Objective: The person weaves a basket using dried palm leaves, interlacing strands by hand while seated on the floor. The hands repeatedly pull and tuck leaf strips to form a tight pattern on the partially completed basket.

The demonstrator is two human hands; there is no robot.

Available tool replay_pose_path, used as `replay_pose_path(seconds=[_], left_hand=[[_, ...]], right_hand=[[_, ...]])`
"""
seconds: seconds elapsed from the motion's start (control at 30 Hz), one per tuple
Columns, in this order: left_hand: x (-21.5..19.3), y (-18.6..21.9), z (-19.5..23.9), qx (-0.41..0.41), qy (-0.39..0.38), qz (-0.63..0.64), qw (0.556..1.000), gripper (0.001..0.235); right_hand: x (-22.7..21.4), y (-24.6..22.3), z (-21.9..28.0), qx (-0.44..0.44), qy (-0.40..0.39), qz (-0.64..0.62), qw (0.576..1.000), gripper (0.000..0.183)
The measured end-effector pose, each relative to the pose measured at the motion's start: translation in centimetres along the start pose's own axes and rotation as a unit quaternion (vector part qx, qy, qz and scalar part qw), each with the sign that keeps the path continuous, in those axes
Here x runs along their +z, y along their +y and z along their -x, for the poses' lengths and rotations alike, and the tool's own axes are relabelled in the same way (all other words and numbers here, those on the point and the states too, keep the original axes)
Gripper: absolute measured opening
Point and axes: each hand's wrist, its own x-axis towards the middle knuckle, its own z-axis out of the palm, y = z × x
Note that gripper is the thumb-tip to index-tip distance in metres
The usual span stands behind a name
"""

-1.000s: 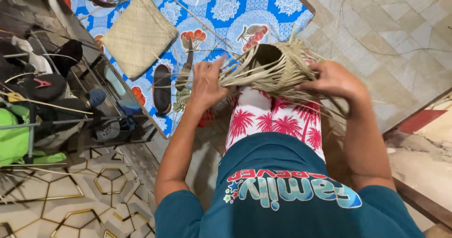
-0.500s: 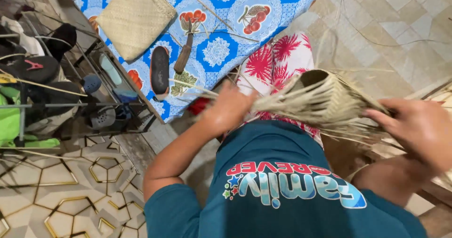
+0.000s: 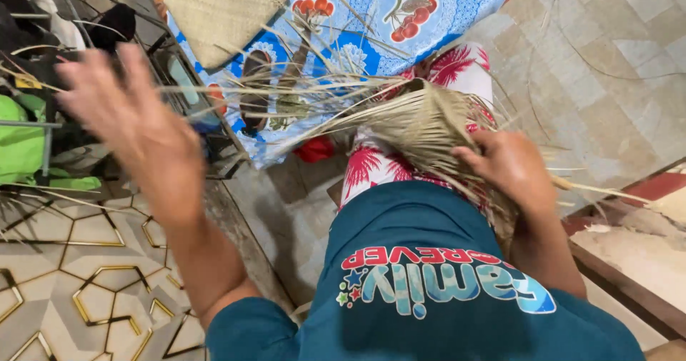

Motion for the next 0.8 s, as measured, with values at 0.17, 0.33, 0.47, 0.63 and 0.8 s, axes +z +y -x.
replay_pose_path(seconds=[0.17,0.33,0.47,0.63,0.8], left_hand=[[2.4,8.4,5.0,0.192,-0.107,0.459,0.861,0.052],[7.6,13.0,4.7,0.197,-0.09,0.531,0.819,0.035],[13.8,15.0,2.5,0.121,-0.25,0.559,0.781,0.03],[16.5,18.0,3.3,0.082,-0.381,0.546,0.741,0.025],[18.0,18.8,4.2,-0.047,-0.348,0.607,0.713,0.014]], right_hand=[[3.9,-0.3,0.2,-0.047,0.0,0.076,0.996,0.031],[6.5,2.6,-0.8,-0.035,0.007,0.108,0.994,0.026],[5.5,1.7,-0.4,-0.034,-0.003,0.099,0.994,0.025],[-0.5,0.5,2.6,-0.043,0.06,-0.025,0.997,0.043],[-4.6,8.5,7.5,-0.09,0.28,-0.113,0.949,0.066]])
